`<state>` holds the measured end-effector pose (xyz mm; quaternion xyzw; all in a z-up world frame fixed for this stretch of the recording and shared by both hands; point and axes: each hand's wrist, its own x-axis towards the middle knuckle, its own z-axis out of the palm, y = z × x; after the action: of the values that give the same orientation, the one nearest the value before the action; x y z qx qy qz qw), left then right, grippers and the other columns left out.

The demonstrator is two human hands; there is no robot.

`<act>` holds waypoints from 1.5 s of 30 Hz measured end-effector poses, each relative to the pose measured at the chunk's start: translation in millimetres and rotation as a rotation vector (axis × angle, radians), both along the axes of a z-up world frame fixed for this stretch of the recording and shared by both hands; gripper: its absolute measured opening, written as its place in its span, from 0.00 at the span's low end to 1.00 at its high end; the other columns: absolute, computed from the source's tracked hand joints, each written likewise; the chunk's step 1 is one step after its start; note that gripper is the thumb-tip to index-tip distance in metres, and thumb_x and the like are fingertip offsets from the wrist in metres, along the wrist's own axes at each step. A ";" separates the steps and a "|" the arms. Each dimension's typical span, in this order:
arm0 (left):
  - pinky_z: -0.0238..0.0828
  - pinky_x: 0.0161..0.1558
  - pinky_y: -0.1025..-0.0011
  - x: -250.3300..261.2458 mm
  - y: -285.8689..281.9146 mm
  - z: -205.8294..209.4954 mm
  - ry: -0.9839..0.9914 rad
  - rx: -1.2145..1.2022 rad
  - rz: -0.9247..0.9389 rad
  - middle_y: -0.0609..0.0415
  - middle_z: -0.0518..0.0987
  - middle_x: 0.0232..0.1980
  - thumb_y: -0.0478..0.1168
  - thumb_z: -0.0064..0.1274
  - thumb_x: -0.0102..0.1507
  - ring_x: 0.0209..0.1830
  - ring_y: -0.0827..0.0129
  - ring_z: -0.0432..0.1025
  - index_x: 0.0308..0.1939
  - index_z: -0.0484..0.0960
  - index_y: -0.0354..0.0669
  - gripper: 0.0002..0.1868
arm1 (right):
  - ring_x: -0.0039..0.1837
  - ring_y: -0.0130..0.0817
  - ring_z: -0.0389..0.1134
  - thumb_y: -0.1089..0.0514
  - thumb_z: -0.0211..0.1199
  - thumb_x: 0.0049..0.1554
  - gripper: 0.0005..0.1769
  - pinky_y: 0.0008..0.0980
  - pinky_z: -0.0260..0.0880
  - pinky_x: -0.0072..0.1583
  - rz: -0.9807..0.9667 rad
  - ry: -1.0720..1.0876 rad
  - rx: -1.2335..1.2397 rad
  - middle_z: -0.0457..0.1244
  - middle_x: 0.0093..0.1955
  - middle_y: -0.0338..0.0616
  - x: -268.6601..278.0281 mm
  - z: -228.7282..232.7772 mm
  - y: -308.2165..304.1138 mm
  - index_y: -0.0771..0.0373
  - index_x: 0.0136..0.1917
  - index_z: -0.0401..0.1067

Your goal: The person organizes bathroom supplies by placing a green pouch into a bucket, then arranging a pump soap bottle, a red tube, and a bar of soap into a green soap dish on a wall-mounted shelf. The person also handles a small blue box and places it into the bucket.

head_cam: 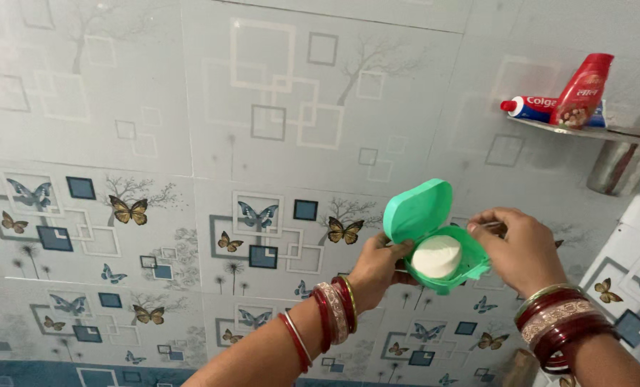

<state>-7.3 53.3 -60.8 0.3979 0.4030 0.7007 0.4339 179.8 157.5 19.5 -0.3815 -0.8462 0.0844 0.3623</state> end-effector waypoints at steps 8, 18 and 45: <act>0.83 0.44 0.58 4.7 -6.8 11.7 -0.023 -0.022 -0.035 0.41 0.77 0.58 0.39 0.46 0.69 0.48 0.55 0.78 0.67 0.64 0.37 0.23 | 0.57 0.52 0.71 0.40 0.48 0.67 0.31 0.51 0.76 0.54 0.310 0.411 -1.038 0.66 0.58 0.55 31.0 -12.4 8.7 0.64 0.71 0.63; 0.74 0.59 0.49 20.5 -18.7 29.5 -0.031 0.017 -0.335 0.36 0.58 0.74 0.52 0.50 0.62 0.64 0.43 0.67 0.80 0.47 0.47 0.45 | 0.59 0.46 0.69 0.46 0.41 0.67 0.27 0.45 0.75 0.59 0.395 0.643 -1.113 0.63 0.61 0.54 48.1 -18.6 1.7 0.65 0.70 0.62; 0.74 0.63 0.56 43.4 22.5 34.8 0.055 0.011 -0.315 0.30 0.64 0.71 0.38 0.57 0.61 0.65 0.47 0.69 0.76 0.57 0.32 0.41 | 0.61 0.45 0.69 0.52 0.63 0.52 0.38 0.45 0.75 0.61 0.456 0.687 -0.985 0.63 0.63 0.48 63.3 -33.7 19.4 0.59 0.73 0.57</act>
<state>36.0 75.8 -26.0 0.4777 0.3436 0.6150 0.5249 243.1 176.9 -14.2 -0.2650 -0.6040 0.6555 0.3679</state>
